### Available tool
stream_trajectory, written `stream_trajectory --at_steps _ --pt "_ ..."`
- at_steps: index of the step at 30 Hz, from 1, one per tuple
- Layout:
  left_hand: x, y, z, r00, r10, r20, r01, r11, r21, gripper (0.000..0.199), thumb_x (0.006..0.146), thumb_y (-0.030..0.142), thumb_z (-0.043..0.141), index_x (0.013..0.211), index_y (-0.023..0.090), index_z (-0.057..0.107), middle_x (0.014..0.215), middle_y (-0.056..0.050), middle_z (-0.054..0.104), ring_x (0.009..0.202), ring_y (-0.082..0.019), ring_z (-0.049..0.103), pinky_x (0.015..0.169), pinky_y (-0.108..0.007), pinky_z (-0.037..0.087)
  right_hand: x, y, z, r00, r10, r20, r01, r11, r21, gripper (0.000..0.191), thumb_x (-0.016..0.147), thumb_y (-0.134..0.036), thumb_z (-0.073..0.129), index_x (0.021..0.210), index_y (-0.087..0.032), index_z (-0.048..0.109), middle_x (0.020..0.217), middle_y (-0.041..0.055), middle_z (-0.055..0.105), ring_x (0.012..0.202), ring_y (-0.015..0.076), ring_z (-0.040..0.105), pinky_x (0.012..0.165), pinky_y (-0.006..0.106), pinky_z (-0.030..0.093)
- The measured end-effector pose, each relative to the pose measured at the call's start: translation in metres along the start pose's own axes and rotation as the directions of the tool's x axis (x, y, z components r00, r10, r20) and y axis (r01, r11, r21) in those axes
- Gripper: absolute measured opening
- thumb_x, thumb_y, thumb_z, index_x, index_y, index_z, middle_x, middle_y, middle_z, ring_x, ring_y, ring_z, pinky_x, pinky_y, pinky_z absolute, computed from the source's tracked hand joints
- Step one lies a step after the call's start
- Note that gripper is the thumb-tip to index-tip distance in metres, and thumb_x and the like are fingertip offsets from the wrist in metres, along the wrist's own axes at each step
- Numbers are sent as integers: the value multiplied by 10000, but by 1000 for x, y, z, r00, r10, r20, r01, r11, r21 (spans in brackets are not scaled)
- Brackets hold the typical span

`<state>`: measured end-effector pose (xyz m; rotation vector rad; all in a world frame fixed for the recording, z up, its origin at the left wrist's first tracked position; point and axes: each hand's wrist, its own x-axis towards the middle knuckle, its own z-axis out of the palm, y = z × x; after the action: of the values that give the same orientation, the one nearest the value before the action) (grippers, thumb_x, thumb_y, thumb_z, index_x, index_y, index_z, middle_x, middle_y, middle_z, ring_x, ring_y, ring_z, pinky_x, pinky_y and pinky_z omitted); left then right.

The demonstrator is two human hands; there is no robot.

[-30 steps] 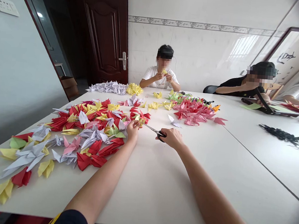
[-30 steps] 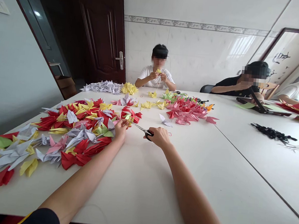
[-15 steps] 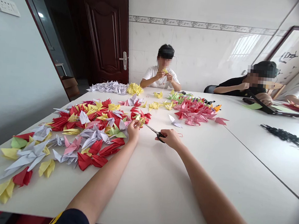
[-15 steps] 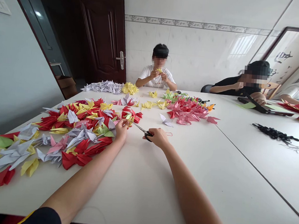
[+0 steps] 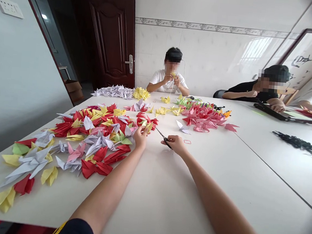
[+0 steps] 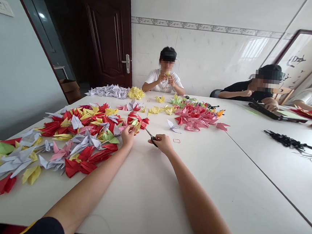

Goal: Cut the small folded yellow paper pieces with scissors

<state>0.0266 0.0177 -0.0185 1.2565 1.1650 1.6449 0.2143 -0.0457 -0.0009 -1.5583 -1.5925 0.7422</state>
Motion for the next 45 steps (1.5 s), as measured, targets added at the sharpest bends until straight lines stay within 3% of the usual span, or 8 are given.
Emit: stream_trajectory --at_steps 5,9,14,18,21,26,32,45 --pt "2 -5 1 1000 -30 11 31 989 -145 216 744 338 695 889 179 677 964 -82 671 805 -168 652 732 -289 539 3 12 2 988 -43 -150 74 976 204 507 691 -653 674 658 -220 414 575 -40 465 529 116 427 477 232 314" --pt "-1 -4 4 997 54 57 -48 993 -104 184 719 321 711 847 190 718 962 -71 672 917 -179 618 853 -308 509 1 6 8 990 -80 -119 119 919 376 452 687 -586 719 794 -216 483 761 14 613 667 163 583 557 261 451" --pt "-4 1 9 982 25 186 20 971 -237 204 661 325 752 800 180 717 867 -52 689 842 -174 616 804 -305 490 -6 -10 16 992 -44 -115 101 818 567 449 685 -536 753 866 -219 493 961 76 691 850 216 668 655 309 527" --pt "-10 8 11 946 25 322 74 954 -290 236 634 340 802 786 176 726 809 -43 697 783 -158 613 771 -294 479 -7 -14 19 992 -27 -121 99 755 648 428 664 -500 791 833 -230 504 935 51 701 931 227 662 726 338 526" --pt "-15 14 10 910 33 414 103 947 -303 240 646 361 814 781 178 736 802 -45 702 762 -155 614 753 -293 474 -6 -12 19 990 -16 -138 106 725 681 399 655 -470 800 813 -232 522 900 34 691 918 221 655 740 340 517" --pt "-19 16 9 864 -43 502 173 961 -216 263 659 309 809 877 172 752 642 -2 632 633 -113 552 655 -245 423 -5 -13 20 974 19 -224 145 709 690 336 619 -359 804 771 -228 535 815 -10 649 716 146 579 666 297 461" --pt "-20 16 10 871 -53 488 185 956 -226 427 622 249 821 1035 194 727 973 -44 666 634 -63 540 639 -216 427 -4 -13 18 966 28 -256 157 722 673 289 606 -297 768 717 -223 512 673 -43 575 633 126 518 609 280 425" --pt "-19 15 10 846 -30 533 133 979 -156 387 643 294 828 1005 191 738 941 -39 660 573 -42 465 584 -209 399 -1 -9 13 971 39 -238 140 713 687 326 597 -330 793 713 -222 508 703 -31 593 672 148 599 596 286 496"
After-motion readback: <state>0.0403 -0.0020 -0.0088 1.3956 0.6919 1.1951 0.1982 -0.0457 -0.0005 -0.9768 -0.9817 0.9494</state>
